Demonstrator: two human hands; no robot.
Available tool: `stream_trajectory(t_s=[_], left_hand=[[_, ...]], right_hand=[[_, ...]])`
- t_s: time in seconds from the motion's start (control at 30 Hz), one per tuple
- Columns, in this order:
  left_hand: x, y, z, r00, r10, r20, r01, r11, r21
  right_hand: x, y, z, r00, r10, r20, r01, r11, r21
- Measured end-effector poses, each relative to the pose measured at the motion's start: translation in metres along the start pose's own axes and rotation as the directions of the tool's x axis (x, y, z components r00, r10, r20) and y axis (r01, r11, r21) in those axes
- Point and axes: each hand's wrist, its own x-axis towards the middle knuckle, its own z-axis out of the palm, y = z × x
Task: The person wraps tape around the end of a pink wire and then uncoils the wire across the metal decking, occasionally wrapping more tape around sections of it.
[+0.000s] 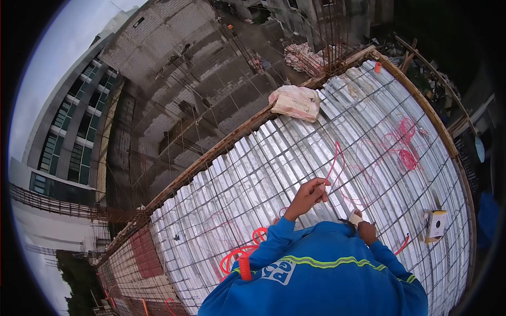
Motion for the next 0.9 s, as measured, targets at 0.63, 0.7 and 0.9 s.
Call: stream_trajectory(t_s=[0.63, 0.7, 0.9], left_hand=[[-0.005, 0.009, 0.006, 0.952, 0.305, 0.022, -0.304, 0.938, 0.167], [-0.004, 0.012, 0.01, 0.934, 0.346, -0.084, -0.335, 0.935, 0.119], [-0.034, 0.059, -0.013, 0.966, 0.256, -0.038, -0.24, 0.94, 0.242]], right_hand=[[0.089, -0.074, -0.148, 0.942, -0.188, -0.276, 0.328, 0.679, 0.657], [0.101, -0.111, -0.16, 0.845, -0.464, -0.268, 0.522, 0.603, 0.603], [0.105, -0.168, -0.124, 0.78, -0.118, -0.614, 0.501, 0.705, 0.501]])
